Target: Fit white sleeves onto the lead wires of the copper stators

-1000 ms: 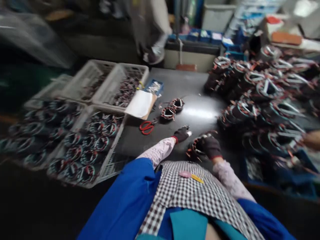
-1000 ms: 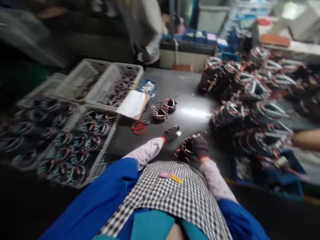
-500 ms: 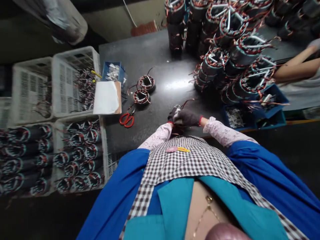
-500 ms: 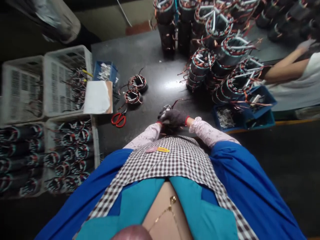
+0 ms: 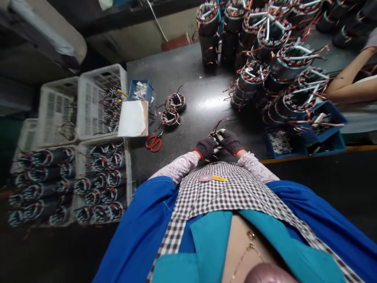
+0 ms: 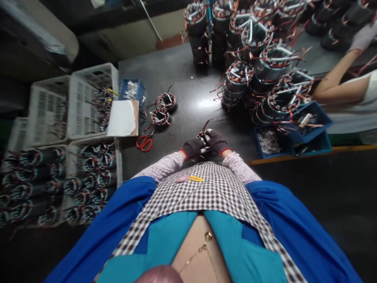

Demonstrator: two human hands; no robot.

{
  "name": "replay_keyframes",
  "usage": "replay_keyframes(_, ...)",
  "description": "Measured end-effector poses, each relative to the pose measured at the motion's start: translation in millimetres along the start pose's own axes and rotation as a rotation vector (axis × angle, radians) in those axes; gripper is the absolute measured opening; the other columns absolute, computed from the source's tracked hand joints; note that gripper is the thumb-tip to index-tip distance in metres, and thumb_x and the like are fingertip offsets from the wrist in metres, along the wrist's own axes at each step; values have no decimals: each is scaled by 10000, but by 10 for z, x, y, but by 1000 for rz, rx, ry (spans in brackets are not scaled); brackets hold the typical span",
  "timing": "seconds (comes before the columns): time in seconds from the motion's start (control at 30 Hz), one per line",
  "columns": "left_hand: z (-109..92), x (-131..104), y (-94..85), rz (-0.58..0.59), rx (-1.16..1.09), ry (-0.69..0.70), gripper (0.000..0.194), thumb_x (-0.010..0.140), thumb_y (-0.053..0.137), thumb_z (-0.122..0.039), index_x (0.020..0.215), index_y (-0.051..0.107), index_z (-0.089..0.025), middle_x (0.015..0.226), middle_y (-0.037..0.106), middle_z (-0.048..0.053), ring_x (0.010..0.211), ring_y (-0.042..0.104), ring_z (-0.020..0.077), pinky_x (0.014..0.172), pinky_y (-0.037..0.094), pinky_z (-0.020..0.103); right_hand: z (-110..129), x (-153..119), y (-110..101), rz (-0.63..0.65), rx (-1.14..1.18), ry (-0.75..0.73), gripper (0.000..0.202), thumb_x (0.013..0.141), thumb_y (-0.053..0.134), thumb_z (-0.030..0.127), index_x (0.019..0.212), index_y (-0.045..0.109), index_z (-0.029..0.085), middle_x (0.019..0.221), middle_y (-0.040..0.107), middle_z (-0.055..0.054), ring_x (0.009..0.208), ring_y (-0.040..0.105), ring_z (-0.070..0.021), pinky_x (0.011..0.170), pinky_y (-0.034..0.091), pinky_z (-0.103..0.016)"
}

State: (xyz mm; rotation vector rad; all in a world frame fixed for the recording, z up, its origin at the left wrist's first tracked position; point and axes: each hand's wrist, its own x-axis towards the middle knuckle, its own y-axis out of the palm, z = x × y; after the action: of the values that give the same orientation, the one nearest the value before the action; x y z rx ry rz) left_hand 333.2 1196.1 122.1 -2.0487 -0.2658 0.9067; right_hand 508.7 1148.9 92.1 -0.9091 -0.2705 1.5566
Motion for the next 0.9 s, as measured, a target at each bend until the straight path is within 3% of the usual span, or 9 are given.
replay_keyframes(0.2, -53, 203, -74, 126, -9, -132, 357, 1107, 784, -453, 1262, 900, -153, 1302, 862, 155, 1211, 802, 337, 1070, 588, 371, 63, 81, 56, 64, -167, -8, 332, 1217, 548, 294, 1417, 766, 143, 1429, 789, -195, 1219, 721, -274, 1049, 508, -326)
replay_keyframes(0.37, 14, 19, 2, 22, -46, -131, 545, 1136, 767, -307, 1654, 682, -159, 1570, 761, 197, 1416, 737, 398, 1206, 538, 433, 23, 55, 132, 53, -129, 2, 378, 1252, 456, 291, 1438, 732, 112, 1426, 783, -211, 1194, 688, -257, 1010, 500, -318)
replay_keyframes(0.47, 192, -155, -65, -40, -83, -168, 561, 1136, 711, -165, 1691, 632, -174, 1612, 744, 163, 1471, 710, 358, 1263, 509, 406, 37, 9, 142, 52, -121, 5, 379, 1238, 457, 272, 1470, 709, 109, 1463, 765, -207, 1210, 673, -256, 1048, 494, -314)
replay_keyframes(0.53, 307, -234, -134, -125, -84, -264, 551, 1146, 628, -94, 1695, 602, -128, 1621, 736, 167, 1484, 700, 323, 1289, 492, 385, 45, -18, 136, 48, -111, -2, 383, 1224, 481, 281, 1487, 705, 115, 1480, 756, -200, 1221, 672, -257, 1069, 494, -310)
replay_keyframes(0.6, 348, -269, -159, -187, -128, -333, 589, 1140, 630, -81, 1723, 544, -81, 1607, 742, 180, 1461, 711, 303, 1280, 502, 368, 40, -28, 135, 43, -94, -9, 391, 1211, 501, 287, 1500, 708, 123, 1484, 754, -194, 1227, 681, -266, 1076, 506, -315)
replay_keyframes(0.67, 296, -269, -112, -173, -206, -321, 687, 1111, 743, -142, 1752, 503, -76, 1579, 759, 182, 1424, 732, 314, 1245, 532, 367, 23, -21, 146, 35, -82, -12, 397, 1200, 511, 279, 1504, 718, 132, 1476, 756, -193, 1225, 700, -287, 1073, 528, -343)
replay_keyframes(0.77, 132, -239, 33, -121, -260, -288, 723, 1071, 850, -255, 1734, 564, -208, 1594, 765, 112, 1420, 732, 329, 1237, 545, 392, -14, 6, 179, 28, -51, -25, 401, 1187, 511, 243, 1504, 735, 143, 1445, 769, -194, 1223, 721, -305, 1074, 545, -380)
replay_keyframes(0.83, 47, -217, 118, -121, -240, -309, 616, 1102, 805, -282, 1686, 616, -336, 1615, 760, 17, 1441, 714, 309, 1259, 538, 411, -40, 26, 204, 31, -28, -38, 402, 1187, 510, 227, 1499, 743, 131, 1429, 776, -202, 1228, 718, -305, 1084, 538, -387)
replay_keyframes(0.9, 13, -193, 163, -125, -187, -311, 569, 1120, 753, -247, 1661, 637, -379, 1639, 745, -16, 1476, 692, 301, 1290, 523, 431, -63, 46, 227, 27, -11, -48, 396, 1183, 522, 232, 1488, 753, 130, 1428, 779, -202, 1238, 713, -307, 1089, 532, -384)
